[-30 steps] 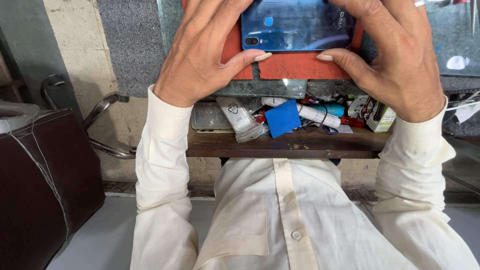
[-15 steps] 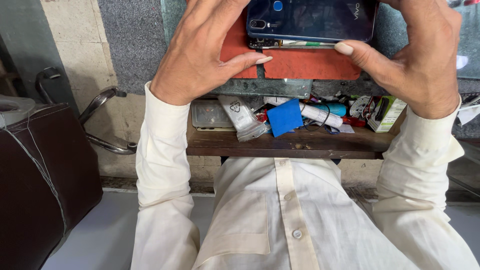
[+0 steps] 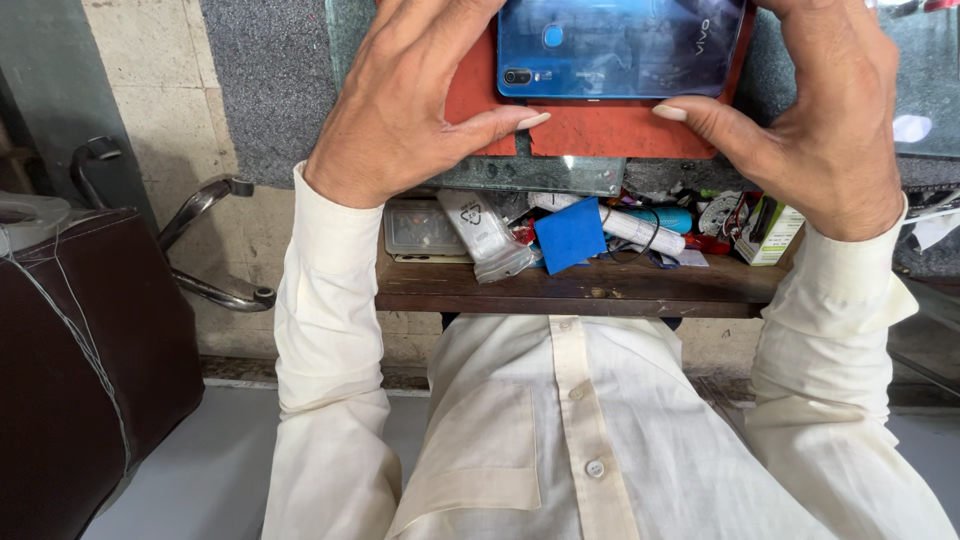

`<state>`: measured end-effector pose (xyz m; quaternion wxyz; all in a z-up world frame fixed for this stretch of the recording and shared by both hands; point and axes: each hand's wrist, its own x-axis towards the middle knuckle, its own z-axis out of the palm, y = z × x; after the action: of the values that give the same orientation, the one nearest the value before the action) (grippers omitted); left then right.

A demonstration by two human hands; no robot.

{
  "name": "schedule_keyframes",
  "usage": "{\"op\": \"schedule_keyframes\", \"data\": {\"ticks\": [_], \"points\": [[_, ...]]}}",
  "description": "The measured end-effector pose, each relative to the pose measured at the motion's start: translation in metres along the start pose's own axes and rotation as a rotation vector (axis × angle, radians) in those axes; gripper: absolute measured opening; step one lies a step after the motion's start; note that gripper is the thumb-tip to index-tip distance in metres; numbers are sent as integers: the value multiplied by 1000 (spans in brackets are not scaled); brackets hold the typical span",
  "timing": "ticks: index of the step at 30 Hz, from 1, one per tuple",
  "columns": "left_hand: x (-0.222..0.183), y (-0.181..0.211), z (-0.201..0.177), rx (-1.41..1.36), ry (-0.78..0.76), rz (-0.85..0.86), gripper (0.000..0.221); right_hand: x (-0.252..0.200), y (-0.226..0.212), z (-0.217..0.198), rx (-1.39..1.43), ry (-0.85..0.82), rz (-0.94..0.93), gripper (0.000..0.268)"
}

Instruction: The person reassembles a smartphone by placing the internal battery and components, securing the upper internal plate with a screwdriver, and then pressing the back cover onto the chassis.

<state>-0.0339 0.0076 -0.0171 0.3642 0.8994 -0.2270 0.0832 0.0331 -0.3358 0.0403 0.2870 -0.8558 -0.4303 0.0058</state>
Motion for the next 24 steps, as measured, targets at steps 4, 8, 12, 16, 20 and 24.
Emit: {"op": "schedule_keyframes", "data": {"ticks": [4,8,12,16,20,24], "points": [[1,1,0,-16,8,-13,80,-2,1,2,5,5,3,61],[1,4,-1,-12,7,-29,77,-4,3,3,17,9,9,61],[2,5,-4,-10,28,-9,77,-4,2,4,24,18,11,59],[2,4,-4,-11,30,4,77,-3,0,6,40,26,25,58],[1,4,-3,-27,30,-4,77,-3,-1,7,97,31,44,57],[1,6,-5,-6,19,-10,78,-2,-1,10,119,42,56,56]]}}
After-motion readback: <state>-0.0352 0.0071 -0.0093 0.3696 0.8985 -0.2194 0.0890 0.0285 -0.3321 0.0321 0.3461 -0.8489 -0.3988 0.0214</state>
